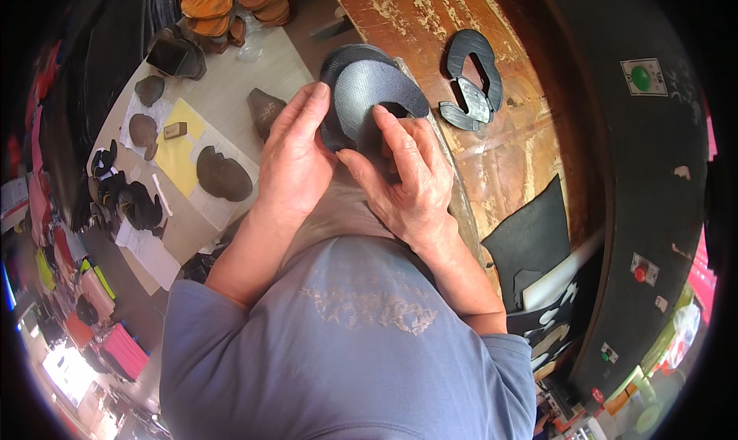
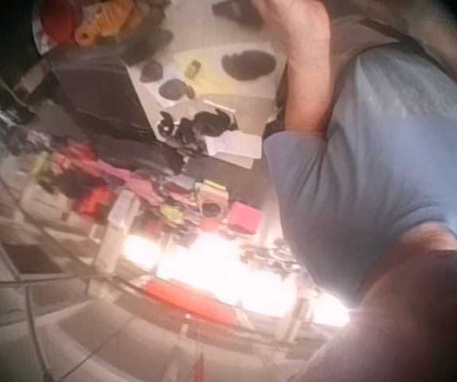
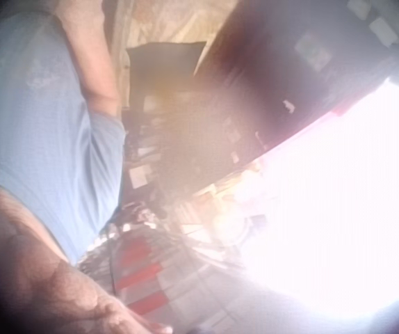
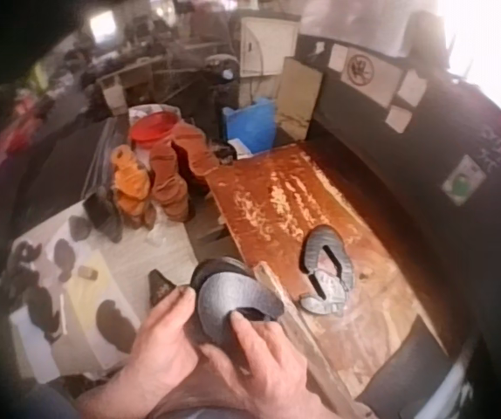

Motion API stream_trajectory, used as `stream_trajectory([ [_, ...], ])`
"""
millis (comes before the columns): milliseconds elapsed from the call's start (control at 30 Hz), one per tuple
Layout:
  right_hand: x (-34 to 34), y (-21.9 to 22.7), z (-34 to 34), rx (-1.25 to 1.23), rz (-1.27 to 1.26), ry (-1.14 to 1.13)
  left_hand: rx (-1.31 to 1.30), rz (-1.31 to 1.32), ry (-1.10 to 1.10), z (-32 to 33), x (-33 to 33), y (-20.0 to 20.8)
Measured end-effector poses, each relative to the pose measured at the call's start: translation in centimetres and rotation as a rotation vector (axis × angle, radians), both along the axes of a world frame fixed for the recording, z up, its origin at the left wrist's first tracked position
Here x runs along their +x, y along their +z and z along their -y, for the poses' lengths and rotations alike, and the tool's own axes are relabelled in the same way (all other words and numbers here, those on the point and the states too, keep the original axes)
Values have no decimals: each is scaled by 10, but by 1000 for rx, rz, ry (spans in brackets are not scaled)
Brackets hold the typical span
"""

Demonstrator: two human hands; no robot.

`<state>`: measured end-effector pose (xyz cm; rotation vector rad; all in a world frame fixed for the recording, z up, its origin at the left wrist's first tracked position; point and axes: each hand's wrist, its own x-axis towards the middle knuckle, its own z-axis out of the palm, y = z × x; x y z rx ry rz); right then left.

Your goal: The person assembles sandals by hand, placing black straps onto black soles, pressing them into place, and stacking the finished units. The person also uses a stone to rub the surface of a black sheet on the table.

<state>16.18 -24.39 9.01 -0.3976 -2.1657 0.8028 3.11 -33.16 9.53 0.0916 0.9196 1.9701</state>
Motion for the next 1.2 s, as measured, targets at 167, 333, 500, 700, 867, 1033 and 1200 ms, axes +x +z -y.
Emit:
stream_trajectory([
  [167,-5,-1,2,6,12,5,2,-11,18,3,0,-3],
  [333,-2,7,2,-30,53,-37,-17,34,34,1,-2,-4],
  [500,57,38,-33,26,172,-323,-27,-69,23,4,-16,-9],
  [700,137,11,-123,64,554,-791,-8,-128,53,13,-40,-17],
  [867,153,-30,-149,-43,909,-817,-56,-128,85,14,-50,-16],
  [1033,110,-30,-169,-195,583,-665,-98,-199,59,13,-51,-13],
  [1200,37,-41,-205,3,804,-519,-115,-245,40,17,-49,-12],
])
